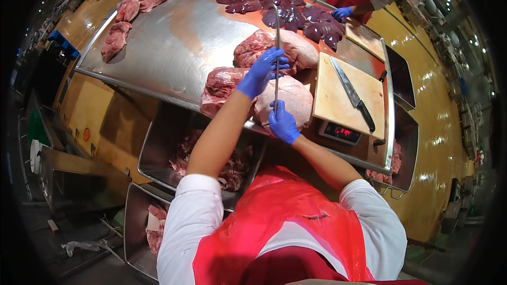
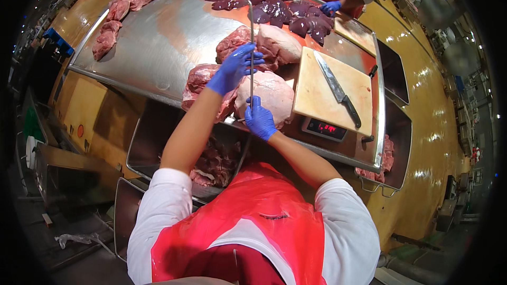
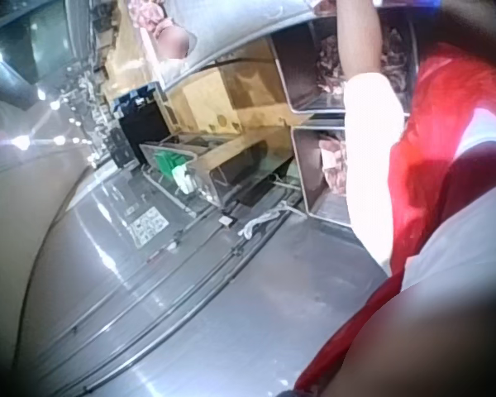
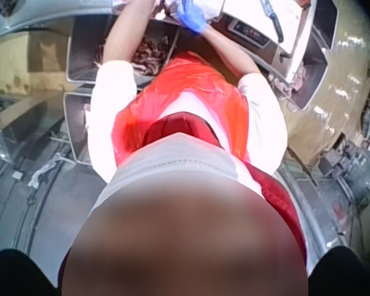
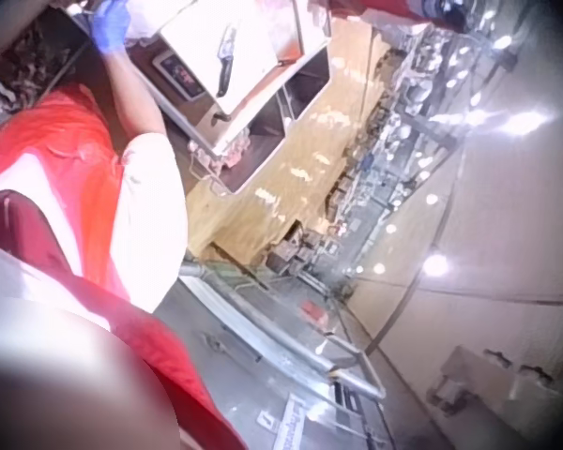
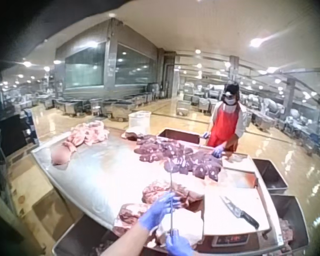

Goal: The person cuts large pieces of raw meat into smaller portions using a knife on a cutting board. The person places the cut pieces into metal trays below the cutting surface.

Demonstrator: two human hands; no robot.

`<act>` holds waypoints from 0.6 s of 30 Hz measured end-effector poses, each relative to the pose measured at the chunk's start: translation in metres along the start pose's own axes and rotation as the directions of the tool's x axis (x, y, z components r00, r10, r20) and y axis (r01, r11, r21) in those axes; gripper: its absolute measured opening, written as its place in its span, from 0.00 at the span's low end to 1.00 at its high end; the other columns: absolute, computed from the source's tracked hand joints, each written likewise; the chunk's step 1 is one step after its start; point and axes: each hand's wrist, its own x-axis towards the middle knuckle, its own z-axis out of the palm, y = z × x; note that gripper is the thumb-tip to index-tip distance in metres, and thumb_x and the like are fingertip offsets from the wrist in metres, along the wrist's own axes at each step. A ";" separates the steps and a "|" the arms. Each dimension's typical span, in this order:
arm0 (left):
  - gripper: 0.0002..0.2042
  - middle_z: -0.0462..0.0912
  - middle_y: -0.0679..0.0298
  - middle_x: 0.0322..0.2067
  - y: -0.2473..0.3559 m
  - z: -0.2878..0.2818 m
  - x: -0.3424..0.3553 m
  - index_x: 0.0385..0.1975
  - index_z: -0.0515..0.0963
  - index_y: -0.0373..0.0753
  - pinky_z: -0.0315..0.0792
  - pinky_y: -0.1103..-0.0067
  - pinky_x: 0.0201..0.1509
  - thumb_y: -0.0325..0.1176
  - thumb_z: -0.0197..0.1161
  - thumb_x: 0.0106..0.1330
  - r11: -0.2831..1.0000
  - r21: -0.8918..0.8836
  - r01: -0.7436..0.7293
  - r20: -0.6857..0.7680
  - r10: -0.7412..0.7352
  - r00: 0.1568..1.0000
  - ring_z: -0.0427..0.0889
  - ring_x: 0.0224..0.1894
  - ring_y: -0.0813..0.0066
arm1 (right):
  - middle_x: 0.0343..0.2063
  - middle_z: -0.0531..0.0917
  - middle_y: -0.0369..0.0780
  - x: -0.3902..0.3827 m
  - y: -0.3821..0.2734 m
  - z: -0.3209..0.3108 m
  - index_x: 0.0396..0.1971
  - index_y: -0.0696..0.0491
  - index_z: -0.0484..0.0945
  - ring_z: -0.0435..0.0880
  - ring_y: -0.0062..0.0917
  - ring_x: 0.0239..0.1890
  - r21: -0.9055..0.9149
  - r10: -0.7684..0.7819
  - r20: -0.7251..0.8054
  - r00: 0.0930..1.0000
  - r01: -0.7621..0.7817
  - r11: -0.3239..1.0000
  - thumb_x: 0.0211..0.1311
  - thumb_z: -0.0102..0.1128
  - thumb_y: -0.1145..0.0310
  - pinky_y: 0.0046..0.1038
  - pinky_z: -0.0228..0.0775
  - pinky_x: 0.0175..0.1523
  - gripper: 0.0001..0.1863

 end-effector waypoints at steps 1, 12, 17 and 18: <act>0.19 0.77 0.64 0.54 0.013 -0.009 -0.022 0.61 0.69 0.50 0.65 0.69 0.61 0.43 0.51 0.73 0.995 0.091 -0.041 -0.043 0.045 0.998 0.76 0.55 0.70 | 0.25 0.81 0.54 0.007 -0.008 -0.008 0.49 0.53 0.64 0.81 0.54 0.27 -0.015 -0.038 0.010 0.999 0.038 0.999 0.65 0.49 0.66 0.53 0.70 0.34 0.15; 0.25 0.79 0.49 0.49 0.012 -0.257 -0.122 0.53 0.76 0.37 0.69 0.68 0.59 0.47 0.65 0.60 0.615 0.739 0.276 -0.627 0.479 0.614 0.77 0.53 0.56 | 0.29 0.71 0.31 0.100 -0.025 0.027 0.40 0.51 0.70 0.70 0.13 0.29 0.651 -0.126 0.338 0.933 -0.134 0.747 0.68 0.52 0.72 0.21 0.69 0.34 0.03; 0.30 0.60 0.50 0.68 0.022 -0.313 -0.101 0.61 0.71 0.46 0.46 0.47 0.71 0.55 0.58 0.61 0.374 0.651 0.661 -0.756 0.405 0.515 0.51 0.72 0.50 | 0.25 0.69 0.29 0.228 -0.134 0.034 0.40 0.52 0.71 0.67 0.11 0.26 0.792 -0.201 0.013 0.979 0.113 0.600 0.71 0.51 0.72 0.17 0.61 0.28 0.02; 0.31 0.59 0.50 0.69 0.021 -0.328 -0.095 0.63 0.69 0.46 0.43 0.47 0.72 0.55 0.57 0.62 0.349 0.632 0.692 -0.757 0.470 0.455 0.49 0.73 0.51 | 0.24 0.70 0.29 0.271 -0.153 0.033 0.41 0.53 0.72 0.67 0.12 0.25 0.783 -0.269 -0.131 0.954 0.266 0.562 0.72 0.50 0.70 0.17 0.60 0.28 0.04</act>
